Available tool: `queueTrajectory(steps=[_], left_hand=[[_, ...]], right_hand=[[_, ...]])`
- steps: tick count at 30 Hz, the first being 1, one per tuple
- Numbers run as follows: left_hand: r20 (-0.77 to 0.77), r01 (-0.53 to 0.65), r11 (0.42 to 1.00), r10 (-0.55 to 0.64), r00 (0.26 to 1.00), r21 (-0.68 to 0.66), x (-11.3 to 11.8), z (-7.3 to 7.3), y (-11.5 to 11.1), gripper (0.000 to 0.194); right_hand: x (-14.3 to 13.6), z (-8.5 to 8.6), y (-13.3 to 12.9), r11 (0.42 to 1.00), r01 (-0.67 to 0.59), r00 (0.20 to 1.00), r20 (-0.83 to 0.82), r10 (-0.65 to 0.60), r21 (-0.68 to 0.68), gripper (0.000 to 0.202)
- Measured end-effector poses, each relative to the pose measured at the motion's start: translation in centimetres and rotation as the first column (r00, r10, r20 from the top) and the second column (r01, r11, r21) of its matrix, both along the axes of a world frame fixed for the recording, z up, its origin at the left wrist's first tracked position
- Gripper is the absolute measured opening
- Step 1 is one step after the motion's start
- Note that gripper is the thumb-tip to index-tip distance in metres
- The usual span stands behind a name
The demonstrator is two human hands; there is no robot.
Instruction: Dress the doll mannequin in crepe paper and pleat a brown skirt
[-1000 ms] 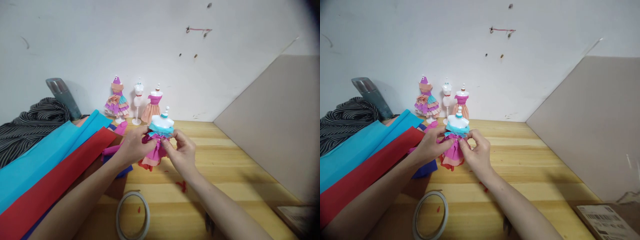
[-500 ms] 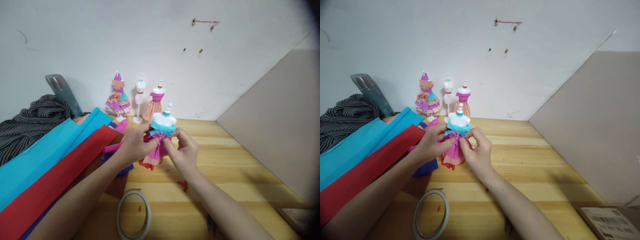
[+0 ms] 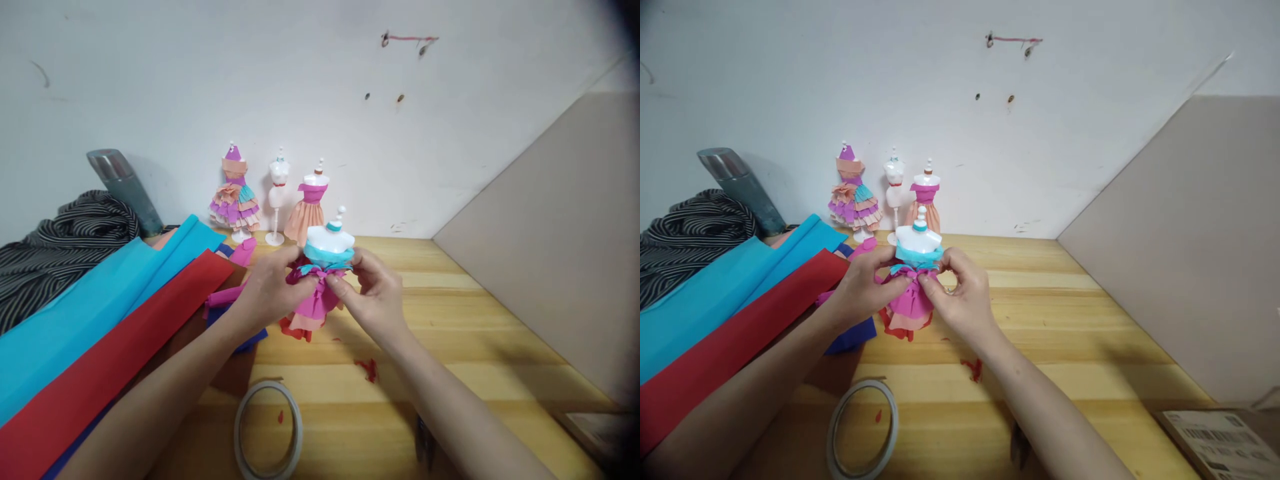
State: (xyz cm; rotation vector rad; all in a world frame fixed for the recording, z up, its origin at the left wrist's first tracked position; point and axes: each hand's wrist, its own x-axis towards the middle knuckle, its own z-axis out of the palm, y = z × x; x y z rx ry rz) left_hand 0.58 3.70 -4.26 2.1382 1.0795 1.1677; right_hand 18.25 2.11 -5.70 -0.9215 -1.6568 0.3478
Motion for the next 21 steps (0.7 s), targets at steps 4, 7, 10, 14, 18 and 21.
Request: queueTrajectory(steps=[4,7,10,14,18,21], left_hand=[[-0.002,0.001,1.000,-0.001,1.000,0.022,0.02,0.06,-0.02,0.010],[-0.018,-0.021,0.999,0.022,1.000,0.041,0.02,0.14,-0.08,0.008],[-0.023,-0.039,0.997,0.041,0.999,0.067,0.09,0.22,-0.17,0.008],[0.018,-0.017,0.997,0.015,1.000,0.079,0.24,0.22,-0.23,0.012],[0.058,0.010,0.997,-0.015,0.998,0.070,0.39,0.11,-0.23,0.013],[0.075,0.016,0.998,-0.021,0.997,0.057,0.53,-0.01,-0.16,0.012]], right_hand=[[0.00,0.42,0.06,0.990,0.031,0.990,0.134,-0.050,0.140,0.012],[0.00,0.46,0.10,0.987,0.025,0.985,0.164,-0.051,0.160,0.012],[-0.02,0.28,0.16,0.983,0.006,0.988,0.153,-0.035,0.184,0.014],[-0.19,-0.04,0.29,0.973,0.012,0.994,0.106,-0.038,0.230,0.018],[-0.38,-0.25,0.34,0.974,0.043,0.994,0.092,-0.065,0.224,0.020],[-0.46,-0.33,0.34,0.976,0.072,0.992,0.090,-0.092,0.207,0.019]])
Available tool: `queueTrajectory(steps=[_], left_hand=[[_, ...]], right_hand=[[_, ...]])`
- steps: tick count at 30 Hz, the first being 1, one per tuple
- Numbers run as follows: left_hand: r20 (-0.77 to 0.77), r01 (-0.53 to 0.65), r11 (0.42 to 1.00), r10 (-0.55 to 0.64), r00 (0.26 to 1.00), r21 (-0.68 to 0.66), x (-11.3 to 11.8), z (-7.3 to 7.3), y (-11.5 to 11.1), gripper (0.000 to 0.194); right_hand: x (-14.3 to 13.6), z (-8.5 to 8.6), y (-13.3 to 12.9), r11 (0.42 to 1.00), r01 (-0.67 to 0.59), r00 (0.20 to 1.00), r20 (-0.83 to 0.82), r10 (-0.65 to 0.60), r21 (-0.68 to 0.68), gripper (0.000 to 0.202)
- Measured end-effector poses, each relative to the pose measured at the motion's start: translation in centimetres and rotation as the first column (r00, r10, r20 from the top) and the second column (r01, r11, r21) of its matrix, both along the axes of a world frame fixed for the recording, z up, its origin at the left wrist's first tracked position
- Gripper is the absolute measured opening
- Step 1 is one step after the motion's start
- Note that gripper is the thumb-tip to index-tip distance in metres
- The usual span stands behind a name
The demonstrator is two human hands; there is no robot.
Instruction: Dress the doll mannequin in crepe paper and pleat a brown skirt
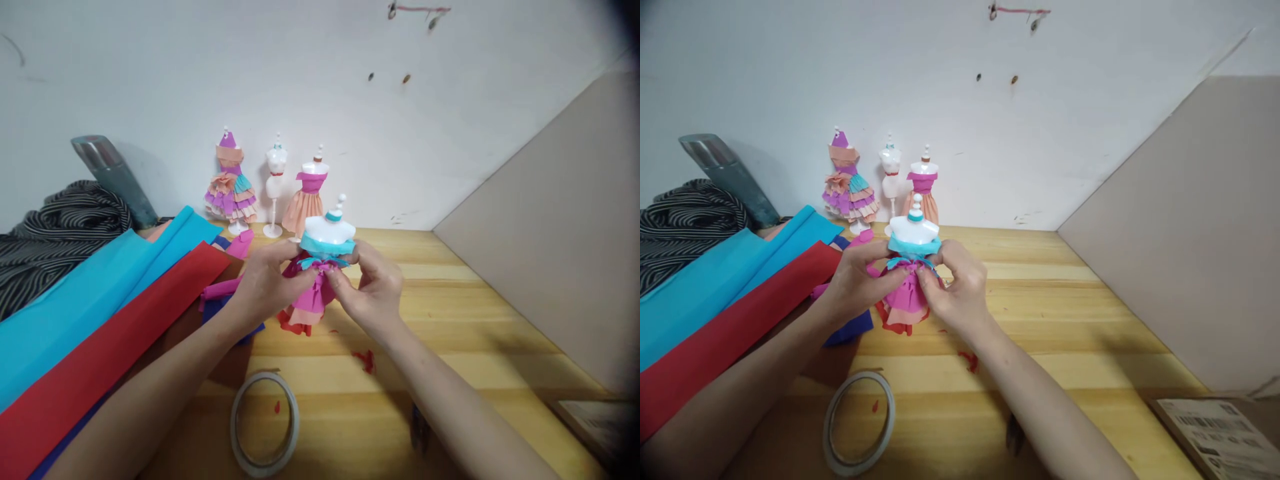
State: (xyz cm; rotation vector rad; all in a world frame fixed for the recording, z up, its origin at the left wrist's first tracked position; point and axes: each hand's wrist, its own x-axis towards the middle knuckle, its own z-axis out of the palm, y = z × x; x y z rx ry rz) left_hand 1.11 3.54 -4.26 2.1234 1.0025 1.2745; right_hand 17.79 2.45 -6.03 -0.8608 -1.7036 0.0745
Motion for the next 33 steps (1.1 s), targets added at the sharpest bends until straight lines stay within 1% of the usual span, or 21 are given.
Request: queueTrajectory(steps=[4,6,10,13,15,18,20,22,24,28,30,33], left_hand=[[-0.011,-0.024,1.000,0.024,1.000,0.008,0.1,-0.1,0.3,0.012],[-0.027,-0.026,1.000,0.027,0.999,0.012,0.0,-0.1,0.3,0.012],[-0.021,-0.018,1.000,0.018,1.000,0.015,-0.4,0.0,0.4,0.010],[-0.001,-0.002,1.000,0.002,1.000,-0.013,-0.6,0.1,0.3,0.009],[-0.001,0.001,1.000,-0.001,1.000,-0.021,-0.6,0.1,0.3,0.010],[-0.014,-0.019,1.000,0.019,1.000,0.006,-0.4,0.1,0.1,0.011],[-0.033,-0.038,0.999,0.039,0.999,0.019,-0.3,0.1,0.0,0.010],[-0.049,-0.049,0.999,0.050,0.998,0.022,-0.2,0.1,-0.1,0.011],[-0.057,-0.052,0.998,0.054,0.997,0.026,-0.1,0.0,-0.1,0.013],[-0.048,-0.051,0.998,0.053,0.997,0.034,-0.1,0.1,-0.1,0.016],[-0.040,-0.042,0.999,0.043,0.998,0.033,-0.2,0.1,-0.1,0.016],[-0.027,-0.029,0.999,0.030,0.999,0.038,-0.2,0.1,-0.1,0.015]], right_hand=[[-0.1,-0.1,0.1,1.000,-0.002,1.000,-0.031,0.002,0.001,0.015],[0.0,-0.1,0.2,0.999,-0.023,0.998,-0.056,0.020,-0.049,0.014],[0.4,-0.2,0.4,0.973,-0.143,0.984,-0.133,0.119,-0.182,0.017],[0.8,0.1,0.2,0.952,-0.214,0.970,-0.160,0.181,-0.219,0.017],[0.7,0.4,0.1,0.960,-0.199,0.975,-0.138,0.173,-0.199,0.015],[0.3,0.7,-0.2,0.984,-0.091,0.994,-0.071,0.080,-0.153,0.017],[0.0,0.8,-0.4,0.986,-0.017,0.998,-0.055,0.008,-0.164,0.018],[-0.2,0.7,-0.5,0.980,0.015,0.997,-0.068,-0.029,-0.197,0.018],[-0.2,0.6,-0.5,0.975,-0.002,0.995,-0.097,-0.021,-0.224,0.018],[0.1,0.6,-0.3,0.957,-0.102,0.986,-0.155,0.062,-0.271,0.019],[0.2,0.8,-0.3,0.957,-0.104,0.986,-0.154,0.063,-0.272,0.019],[0.1,1.0,-0.4,0.971,-0.059,0.993,-0.110,0.034,-0.231,0.017]])
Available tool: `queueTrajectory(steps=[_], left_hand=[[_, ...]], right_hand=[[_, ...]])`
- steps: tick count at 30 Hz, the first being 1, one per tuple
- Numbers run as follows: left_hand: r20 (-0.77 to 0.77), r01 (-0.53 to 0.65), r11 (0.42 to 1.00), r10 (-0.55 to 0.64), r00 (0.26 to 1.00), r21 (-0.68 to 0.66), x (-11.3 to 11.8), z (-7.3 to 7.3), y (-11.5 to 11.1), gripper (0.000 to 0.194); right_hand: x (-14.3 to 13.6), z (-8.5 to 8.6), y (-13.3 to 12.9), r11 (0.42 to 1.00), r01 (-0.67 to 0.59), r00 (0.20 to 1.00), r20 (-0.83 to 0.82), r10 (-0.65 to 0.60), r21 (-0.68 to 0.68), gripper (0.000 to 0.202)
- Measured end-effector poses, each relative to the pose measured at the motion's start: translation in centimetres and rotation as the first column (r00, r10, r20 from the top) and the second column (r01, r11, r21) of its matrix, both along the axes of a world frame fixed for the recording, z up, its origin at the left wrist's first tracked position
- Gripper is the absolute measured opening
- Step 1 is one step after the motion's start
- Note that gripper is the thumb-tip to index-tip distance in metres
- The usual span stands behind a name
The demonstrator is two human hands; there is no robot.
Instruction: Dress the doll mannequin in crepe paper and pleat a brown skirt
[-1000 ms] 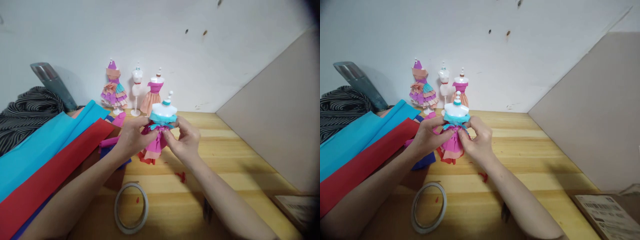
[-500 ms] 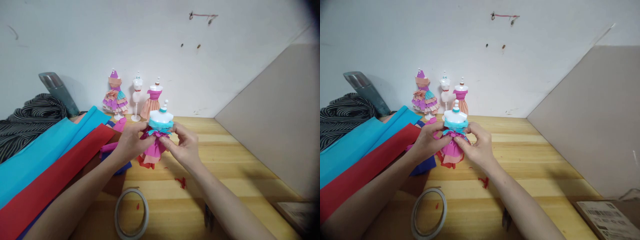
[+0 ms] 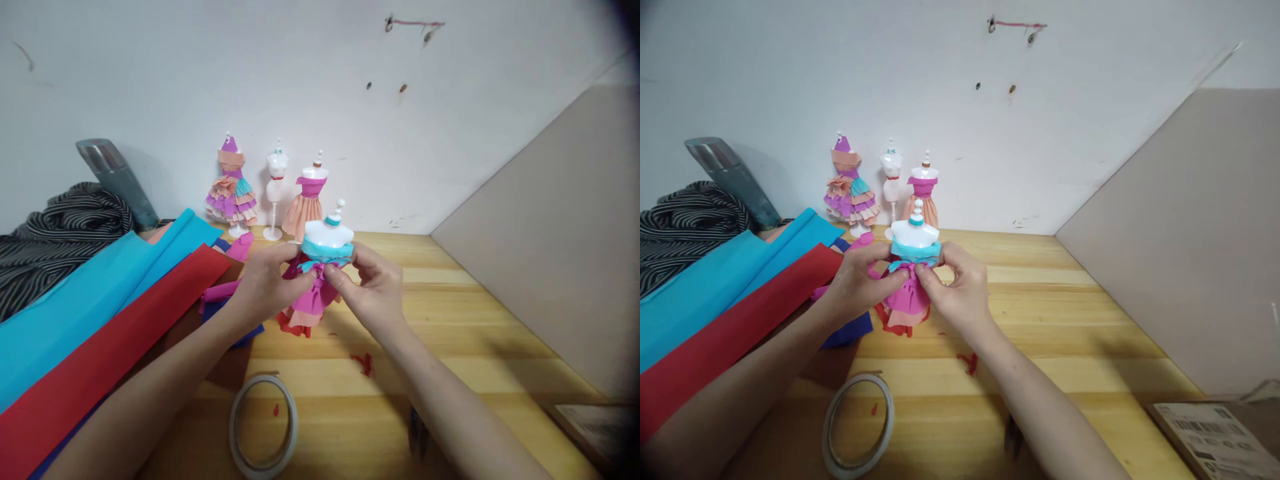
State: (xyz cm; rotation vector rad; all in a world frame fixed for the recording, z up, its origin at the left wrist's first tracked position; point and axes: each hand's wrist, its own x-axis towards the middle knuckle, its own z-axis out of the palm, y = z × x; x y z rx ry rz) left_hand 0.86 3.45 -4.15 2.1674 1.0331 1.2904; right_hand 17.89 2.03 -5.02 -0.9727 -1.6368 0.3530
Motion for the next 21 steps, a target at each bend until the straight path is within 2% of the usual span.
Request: queueTrajectory(steps=[8,13,16,19,21], left_hand=[[0.013,0.039,0.999,-0.038,0.999,-0.011,0.2,-0.2,0.1,0.012],[-0.018,-0.012,1.000,0.012,1.000,-0.006,0.0,-0.1,0.2,0.012],[0.006,-0.003,0.997,0.004,1.000,-0.071,-0.2,0.1,0.3,0.010],[0.056,0.031,0.985,-0.022,0.998,-0.169,-0.2,0.2,0.3,0.032],[0.077,0.044,0.977,-0.029,0.997,-0.211,-0.2,0.1,0.3,0.039]], right_hand=[[-0.3,-0.3,-0.3,0.993,0.097,0.994,0.037,-0.099,0.061,0.017],[0.6,-0.1,-0.2,0.999,-0.044,0.998,0.033,0.044,0.013,0.018],[1.2,0.0,-0.2,0.995,-0.094,0.995,0.015,0.095,-0.012,0.016],[1.5,-0.3,-0.1,0.992,-0.126,0.992,-0.004,0.126,-0.027,0.014],[1.5,-0.4,0.0,0.990,-0.141,0.990,-0.025,0.140,-0.033,0.014]])
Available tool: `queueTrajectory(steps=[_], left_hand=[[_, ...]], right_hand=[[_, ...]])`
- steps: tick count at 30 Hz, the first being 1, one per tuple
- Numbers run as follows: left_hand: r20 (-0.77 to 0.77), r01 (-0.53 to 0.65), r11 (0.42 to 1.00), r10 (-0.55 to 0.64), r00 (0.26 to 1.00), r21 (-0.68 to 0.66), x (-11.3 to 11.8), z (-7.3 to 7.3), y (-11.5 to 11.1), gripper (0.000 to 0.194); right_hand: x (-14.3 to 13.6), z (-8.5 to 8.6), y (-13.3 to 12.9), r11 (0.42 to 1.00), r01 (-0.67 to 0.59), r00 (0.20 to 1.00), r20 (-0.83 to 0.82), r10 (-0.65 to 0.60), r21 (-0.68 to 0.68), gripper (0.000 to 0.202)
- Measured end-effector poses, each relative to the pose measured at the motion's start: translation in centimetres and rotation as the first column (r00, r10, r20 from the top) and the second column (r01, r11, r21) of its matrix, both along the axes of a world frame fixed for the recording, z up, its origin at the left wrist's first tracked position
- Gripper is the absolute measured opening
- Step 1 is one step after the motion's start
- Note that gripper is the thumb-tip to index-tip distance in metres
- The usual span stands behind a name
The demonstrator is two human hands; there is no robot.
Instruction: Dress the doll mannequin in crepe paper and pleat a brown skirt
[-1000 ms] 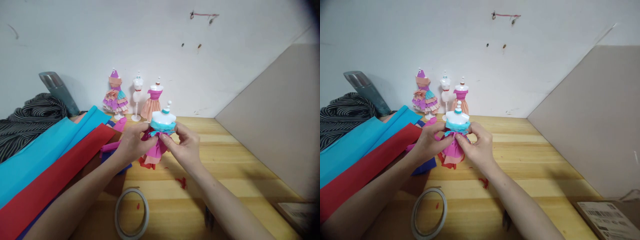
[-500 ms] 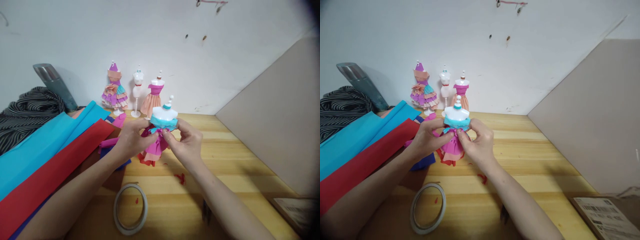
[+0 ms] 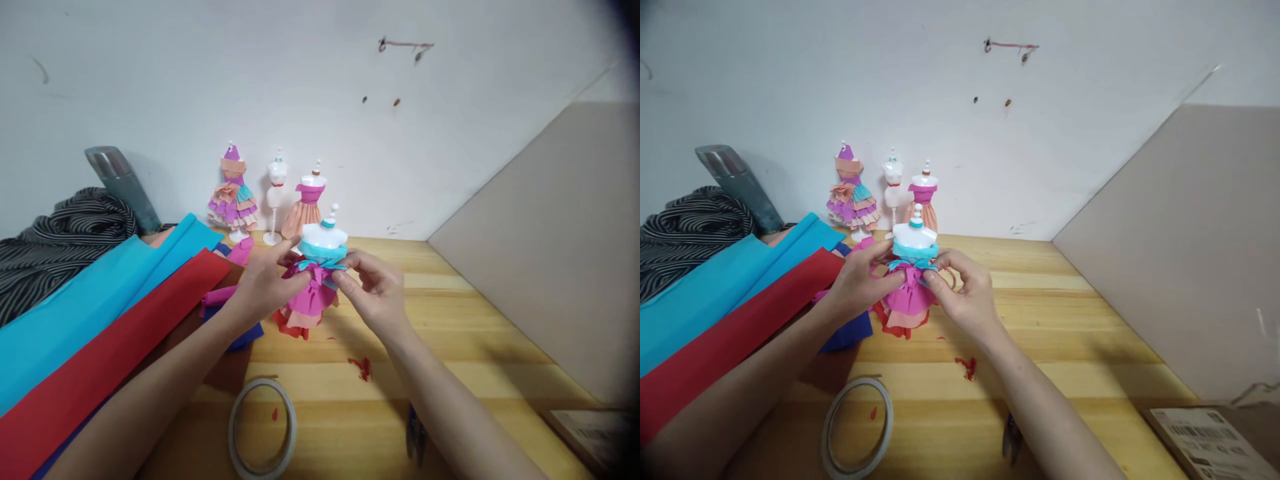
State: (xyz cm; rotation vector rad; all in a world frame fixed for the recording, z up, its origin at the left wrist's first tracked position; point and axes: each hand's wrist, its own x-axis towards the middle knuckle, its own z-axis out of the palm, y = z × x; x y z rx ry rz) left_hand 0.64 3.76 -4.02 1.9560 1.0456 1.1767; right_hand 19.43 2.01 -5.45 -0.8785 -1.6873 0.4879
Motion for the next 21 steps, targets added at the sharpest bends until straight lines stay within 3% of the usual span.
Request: queueTrajectory(steps=[4,9,15,17,21], left_hand=[[0.003,0.040,0.999,-0.040,0.999,-0.015,-0.06,-0.10,-0.05,0.036],[-0.002,0.016,1.000,-0.016,1.000,0.007,0.00,-0.07,-0.17,0.028],[-0.004,0.010,1.000,-0.010,1.000,0.014,0.04,-0.26,-0.12,0.027],[0.010,0.019,1.000,-0.019,1.000,0.014,0.07,-0.28,-0.11,0.027],[0.026,0.020,0.999,-0.021,0.999,0.039,0.09,-0.32,-0.11,0.027]], right_hand=[[-0.16,-0.07,0.00,0.999,-0.011,0.996,-0.093,0.007,-0.046,0.015],[-0.50,0.02,0.31,0.974,-0.106,0.940,-0.341,0.033,-0.198,0.014],[-0.73,0.19,0.72,0.879,-0.278,0.824,-0.566,0.011,-0.387,0.019],[-0.74,0.16,0.57,0.901,-0.230,0.848,-0.530,-0.001,-0.368,0.017],[-0.80,0.19,0.02,0.985,0.026,0.959,-0.274,-0.073,-0.172,0.007]])
